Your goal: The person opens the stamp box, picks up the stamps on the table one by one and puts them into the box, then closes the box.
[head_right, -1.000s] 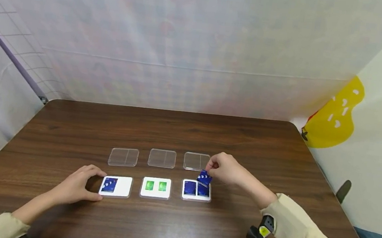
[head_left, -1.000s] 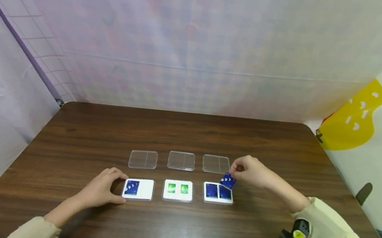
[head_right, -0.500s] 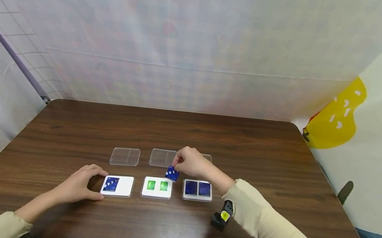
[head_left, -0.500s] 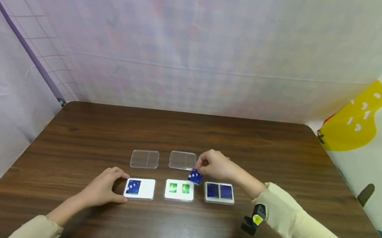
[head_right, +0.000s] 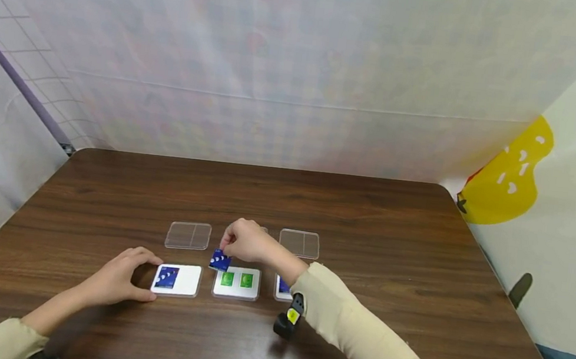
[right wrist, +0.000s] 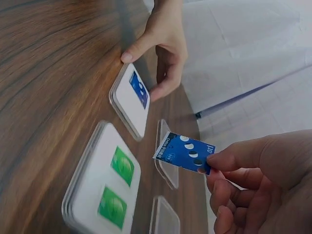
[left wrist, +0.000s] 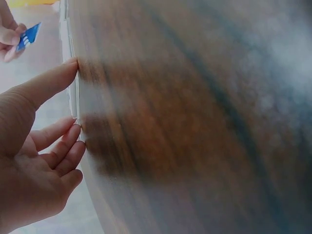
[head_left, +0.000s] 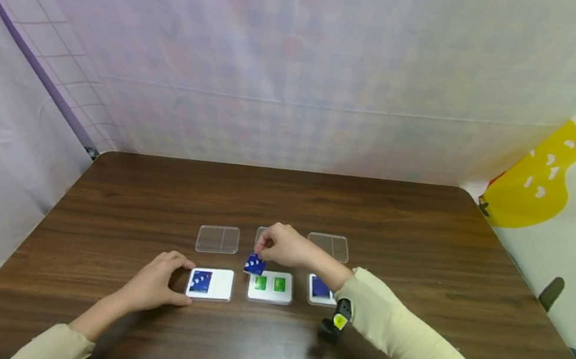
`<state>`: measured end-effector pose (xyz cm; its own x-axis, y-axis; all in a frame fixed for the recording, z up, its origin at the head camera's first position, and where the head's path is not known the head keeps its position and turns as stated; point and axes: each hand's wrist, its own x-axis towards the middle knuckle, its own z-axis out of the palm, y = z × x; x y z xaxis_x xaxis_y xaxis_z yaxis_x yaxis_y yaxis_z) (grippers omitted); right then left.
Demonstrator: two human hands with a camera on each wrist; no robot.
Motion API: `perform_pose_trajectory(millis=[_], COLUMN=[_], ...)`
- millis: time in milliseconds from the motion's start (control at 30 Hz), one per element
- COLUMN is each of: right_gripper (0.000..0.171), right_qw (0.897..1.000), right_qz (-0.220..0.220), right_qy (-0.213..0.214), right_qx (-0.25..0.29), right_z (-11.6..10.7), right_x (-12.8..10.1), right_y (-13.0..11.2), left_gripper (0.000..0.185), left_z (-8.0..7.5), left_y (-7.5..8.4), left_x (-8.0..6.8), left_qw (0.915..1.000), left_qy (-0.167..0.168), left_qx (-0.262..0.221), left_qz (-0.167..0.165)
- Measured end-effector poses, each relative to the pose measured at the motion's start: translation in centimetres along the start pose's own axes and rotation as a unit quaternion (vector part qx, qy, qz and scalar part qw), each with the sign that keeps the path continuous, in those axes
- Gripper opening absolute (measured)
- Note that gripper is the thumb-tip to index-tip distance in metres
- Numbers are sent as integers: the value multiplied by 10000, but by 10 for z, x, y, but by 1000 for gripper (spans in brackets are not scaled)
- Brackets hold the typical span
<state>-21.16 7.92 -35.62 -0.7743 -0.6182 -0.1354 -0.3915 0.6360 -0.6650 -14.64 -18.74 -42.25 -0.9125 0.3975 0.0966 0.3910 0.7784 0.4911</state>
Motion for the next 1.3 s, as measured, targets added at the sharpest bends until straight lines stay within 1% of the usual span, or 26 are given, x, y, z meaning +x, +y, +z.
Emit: perform_pose_trajectory(millis=[267, 400, 533, 633, 867, 1067, 1300], right_gripper=[7, 6, 6, 6, 6, 8, 8], right_qw=[9991, 9977, 9966, 9978, 9989, 9943, 9887], right_qz=[-204, -81, -44, -92, -77, -189, -263], right_qy=[-316, -555, -670, -598, -235, 94, 371], right_qx=[175, 386, 479, 277, -406, -1048, -1427], right_z=[22, 33, 44, 50, 60, 69, 74], right_x=[19, 26, 34, 38, 43, 44, 43], right_y=[-9, -12, -13, -13, -13, -13, -13], left_gripper=[58, 58, 58, 57, 57, 57, 57], left_z=[-2, -1, 0, 0, 0, 0, 0], left_y=[1, 0, -1, -1, -1, 0, 0], left_x=[1, 1, 1, 1, 1, 1, 1], left_qw=[10000, 10000, 10000, 10000, 10000, 9999, 10000], left_qy=[53, 83, 83, 70, 71, 98, 83], left_qx=[16, -4, -41, -48, -8, -30, -34], left_qz=[24, 54, 38, 5, 1, 18, -17])
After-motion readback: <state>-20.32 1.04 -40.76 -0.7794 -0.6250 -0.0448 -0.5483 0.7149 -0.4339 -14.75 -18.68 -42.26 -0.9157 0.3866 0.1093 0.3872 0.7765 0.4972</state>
